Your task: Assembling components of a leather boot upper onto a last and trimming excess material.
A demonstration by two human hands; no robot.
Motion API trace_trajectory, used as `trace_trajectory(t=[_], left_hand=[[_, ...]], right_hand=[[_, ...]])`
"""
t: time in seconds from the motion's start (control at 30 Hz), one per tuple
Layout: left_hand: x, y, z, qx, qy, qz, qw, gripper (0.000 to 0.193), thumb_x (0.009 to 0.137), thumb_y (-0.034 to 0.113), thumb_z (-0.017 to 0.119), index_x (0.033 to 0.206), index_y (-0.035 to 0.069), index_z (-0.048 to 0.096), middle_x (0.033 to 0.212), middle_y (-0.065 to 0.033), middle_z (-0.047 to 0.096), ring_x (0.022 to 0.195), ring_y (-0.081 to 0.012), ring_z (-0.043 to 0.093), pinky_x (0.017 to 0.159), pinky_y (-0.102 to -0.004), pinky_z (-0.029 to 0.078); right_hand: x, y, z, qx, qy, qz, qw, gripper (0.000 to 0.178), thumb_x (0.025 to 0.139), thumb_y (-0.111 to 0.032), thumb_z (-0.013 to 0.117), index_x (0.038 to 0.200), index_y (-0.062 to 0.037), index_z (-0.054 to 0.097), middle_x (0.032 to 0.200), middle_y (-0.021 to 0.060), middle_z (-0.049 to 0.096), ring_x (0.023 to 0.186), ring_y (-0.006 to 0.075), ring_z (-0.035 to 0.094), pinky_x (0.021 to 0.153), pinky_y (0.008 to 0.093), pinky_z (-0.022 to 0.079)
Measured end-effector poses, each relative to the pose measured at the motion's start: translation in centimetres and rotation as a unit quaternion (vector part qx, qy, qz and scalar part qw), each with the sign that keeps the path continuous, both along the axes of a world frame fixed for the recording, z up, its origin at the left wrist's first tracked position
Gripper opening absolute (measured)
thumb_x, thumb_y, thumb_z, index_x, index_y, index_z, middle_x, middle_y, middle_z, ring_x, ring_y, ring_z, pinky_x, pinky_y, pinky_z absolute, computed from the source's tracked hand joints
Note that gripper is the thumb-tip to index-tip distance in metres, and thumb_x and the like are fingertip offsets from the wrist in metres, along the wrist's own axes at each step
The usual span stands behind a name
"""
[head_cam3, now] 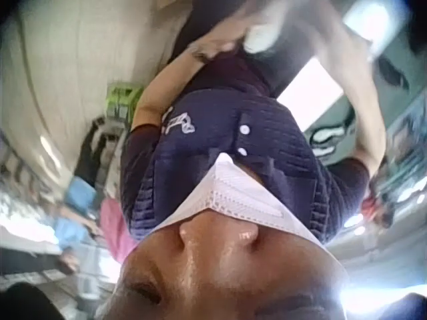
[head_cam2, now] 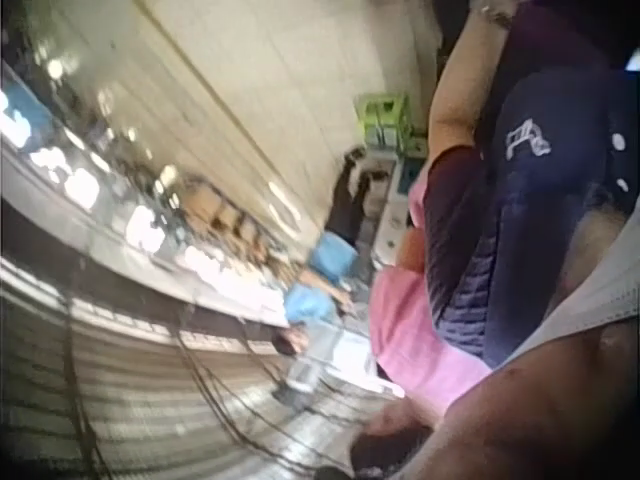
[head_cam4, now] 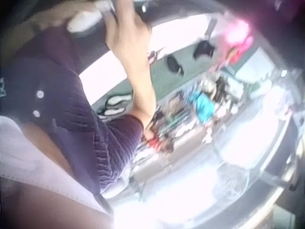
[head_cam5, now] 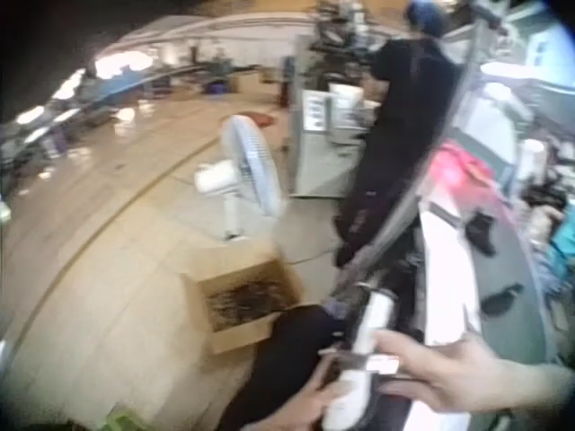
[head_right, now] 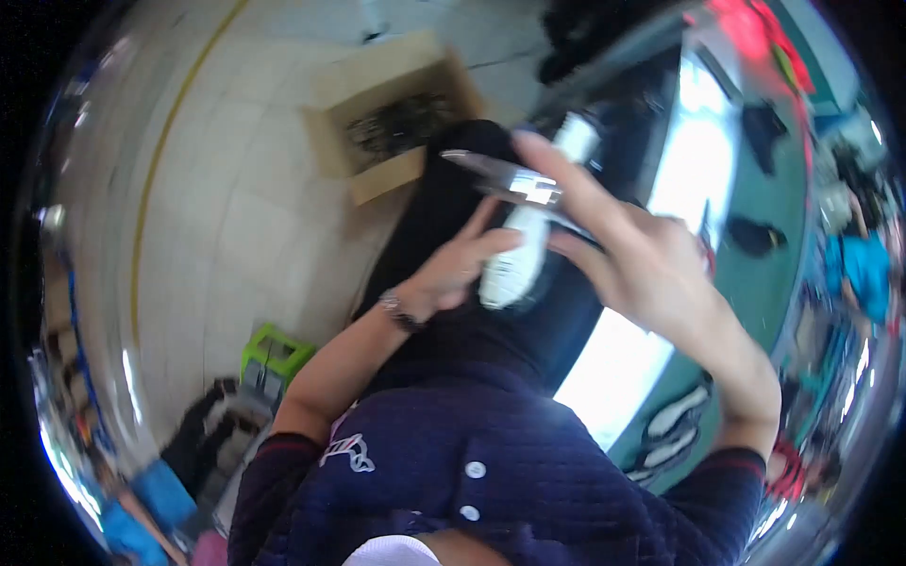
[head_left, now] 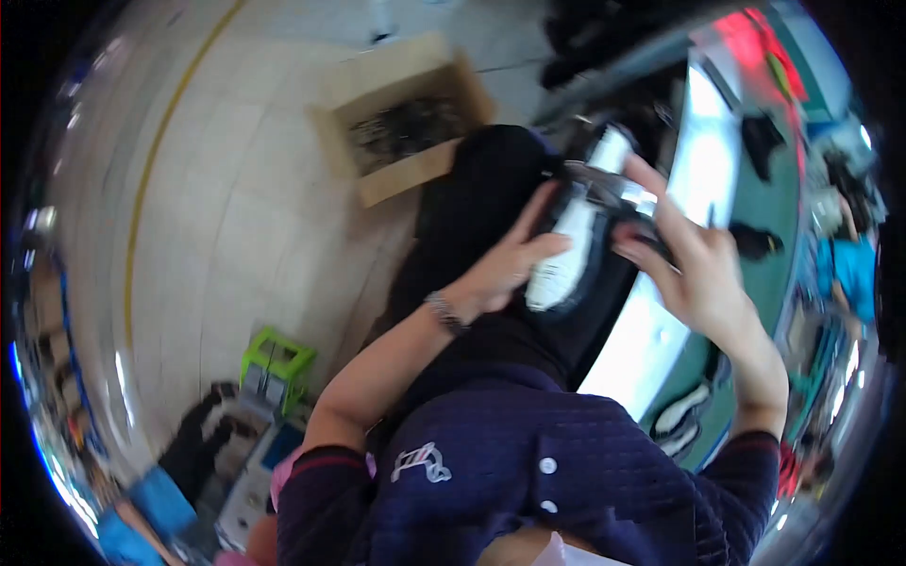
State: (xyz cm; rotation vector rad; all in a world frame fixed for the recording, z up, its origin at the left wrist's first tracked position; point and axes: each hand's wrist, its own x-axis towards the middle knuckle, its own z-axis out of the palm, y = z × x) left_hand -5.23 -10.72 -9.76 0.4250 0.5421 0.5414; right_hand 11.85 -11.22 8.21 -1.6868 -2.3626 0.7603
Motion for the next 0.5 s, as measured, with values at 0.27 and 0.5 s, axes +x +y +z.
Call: trace_trajectory(t=[0.27, 0.5], left_hand=[[1.1, 0.0, -1.4, -0.038, -0.039, -0.066, 0.996, 0.096, 0.084, 0.008, 0.066, 0.155, 0.025, 0.005, 0.15, -0.0084, 0.033, 0.133, -0.0183, 0.039, 0.109, -0.0344, 0.033], [-0.8, -0.4, -1.9, -0.084, -0.168, -0.063, 0.98, 0.083, 0.093, 0.021, 0.057, 0.155, 0.029, 0.002, 0.151, -0.0077, 0.031, 0.135, -0.0193, 0.038, 0.11, -0.0388, 0.034]], right_hand=[[1.3, -1.9, -2.1, 0.006, -0.19, 0.076, 0.979, 0.066, 0.091, -0.025, 0.062, 0.149, -0.0282, 0.03, 0.062, 0.0082, 0.061, 0.048, 0.0265, 0.061, 0.044, 0.0381, 0.049], [1.2, -1.9, -3.0, -0.034, -0.246, 0.081, 0.965, 0.065, 0.093, -0.027, 0.059, 0.15, -0.0268, 0.028, 0.057, 0.0072, 0.058, 0.045, 0.0243, 0.06, 0.042, 0.0357, 0.046]])
